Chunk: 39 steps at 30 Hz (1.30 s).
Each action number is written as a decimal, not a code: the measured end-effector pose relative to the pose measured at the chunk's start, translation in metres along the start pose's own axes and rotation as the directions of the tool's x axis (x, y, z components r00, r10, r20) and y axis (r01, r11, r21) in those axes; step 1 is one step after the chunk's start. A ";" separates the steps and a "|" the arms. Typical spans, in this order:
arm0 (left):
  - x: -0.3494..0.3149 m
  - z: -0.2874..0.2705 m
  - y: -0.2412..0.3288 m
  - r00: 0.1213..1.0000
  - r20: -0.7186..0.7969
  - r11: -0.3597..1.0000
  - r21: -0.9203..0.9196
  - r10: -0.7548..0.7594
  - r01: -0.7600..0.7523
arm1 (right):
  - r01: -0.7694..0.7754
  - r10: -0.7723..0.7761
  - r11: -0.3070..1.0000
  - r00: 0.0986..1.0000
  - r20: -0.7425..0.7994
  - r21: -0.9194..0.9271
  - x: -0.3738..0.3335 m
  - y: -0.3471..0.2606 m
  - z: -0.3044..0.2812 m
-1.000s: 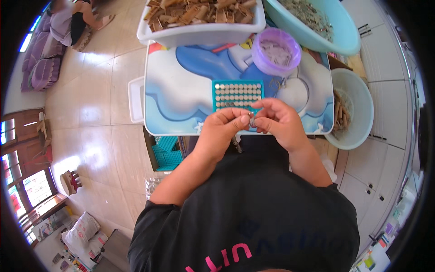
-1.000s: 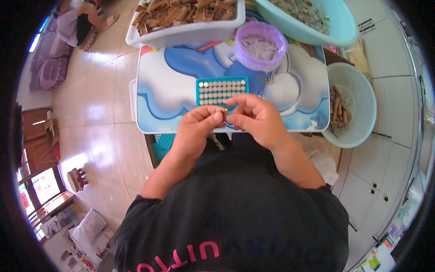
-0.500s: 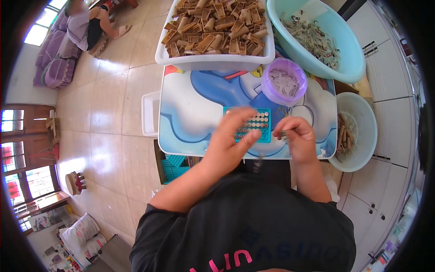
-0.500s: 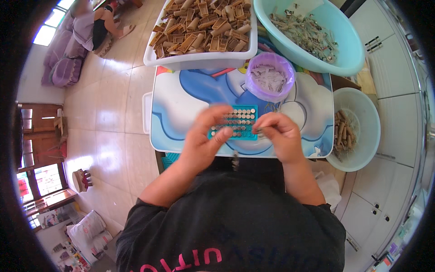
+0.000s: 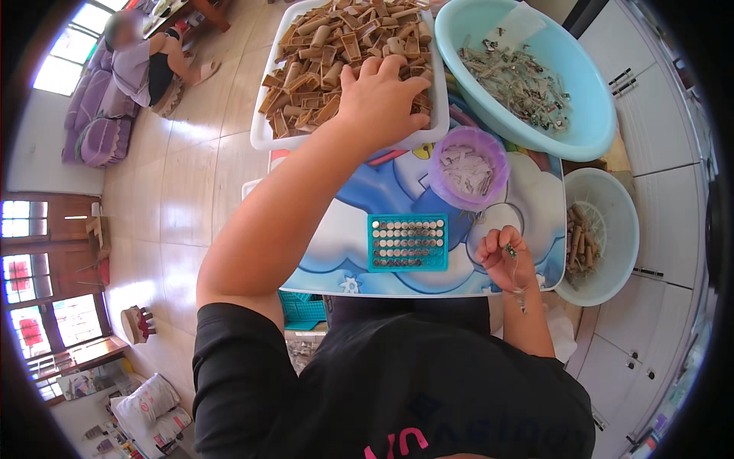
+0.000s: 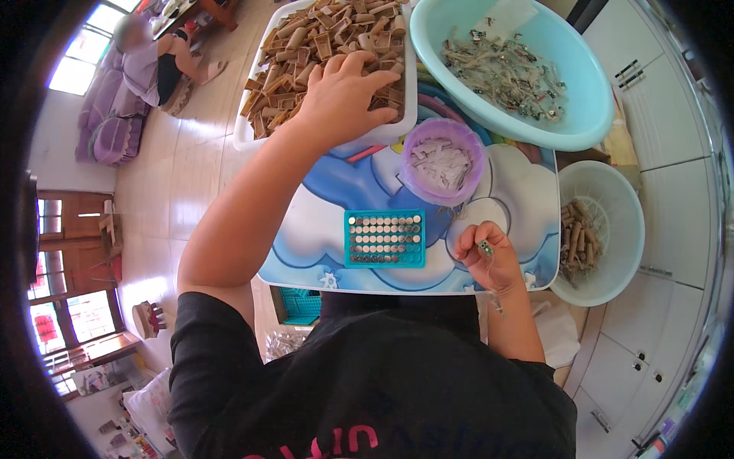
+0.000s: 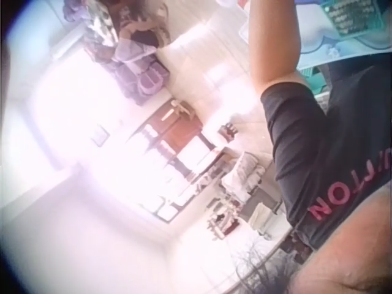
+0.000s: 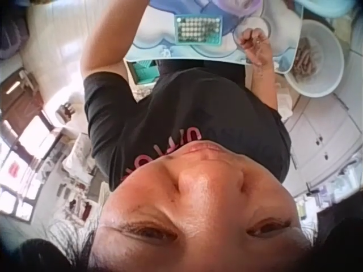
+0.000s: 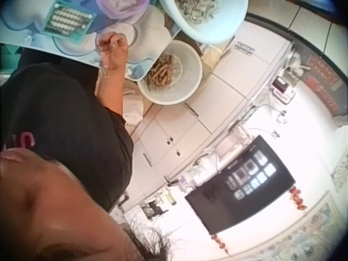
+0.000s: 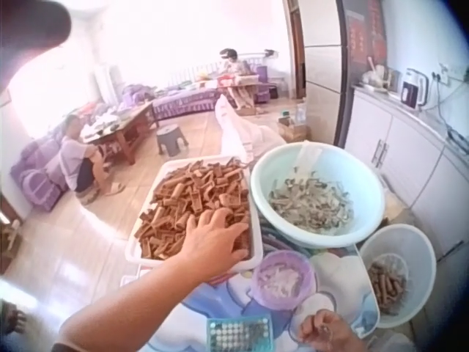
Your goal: The person assembles small brown plastic components into a teal grid tray by hand, preparing materials from a purple bowl and a white bin.
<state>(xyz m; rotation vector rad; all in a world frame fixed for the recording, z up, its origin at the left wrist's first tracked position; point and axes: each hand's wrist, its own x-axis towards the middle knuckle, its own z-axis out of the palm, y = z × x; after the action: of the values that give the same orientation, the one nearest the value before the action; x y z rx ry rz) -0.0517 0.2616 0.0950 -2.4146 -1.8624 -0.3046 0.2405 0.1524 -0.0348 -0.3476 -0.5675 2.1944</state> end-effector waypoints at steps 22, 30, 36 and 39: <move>0.021 0.011 -0.004 0.943 0.133 0.950 0.110 -0.305 0.291 | -0.011 0.010 0.998 1.000 0.017 0.069 0.005 0.001 -0.001; 0.019 0.010 -0.022 0.969 0.053 0.966 -0.078 -0.241 0.245 | -0.010 0.009 0.999 1.000 0.011 0.052 0.006 0.001 -0.002; 0.013 0.013 -0.011 0.970 0.092 0.968 0.139 -0.224 0.210 | -0.016 0.016 0.999 1.000 0.009 0.051 0.006 0.000 -0.002; 0.018 0.012 -0.016 0.965 0.125 0.971 0.097 -0.231 0.220 | -0.012 0.012 0.999 1.000 0.005 0.053 0.006 0.001 -0.001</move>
<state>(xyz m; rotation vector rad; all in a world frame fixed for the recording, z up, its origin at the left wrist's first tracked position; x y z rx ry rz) -0.0615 0.2853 0.0858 -2.2226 -2.1669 -0.0754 0.2363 0.1570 -0.0361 -0.3185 -0.5101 2.2178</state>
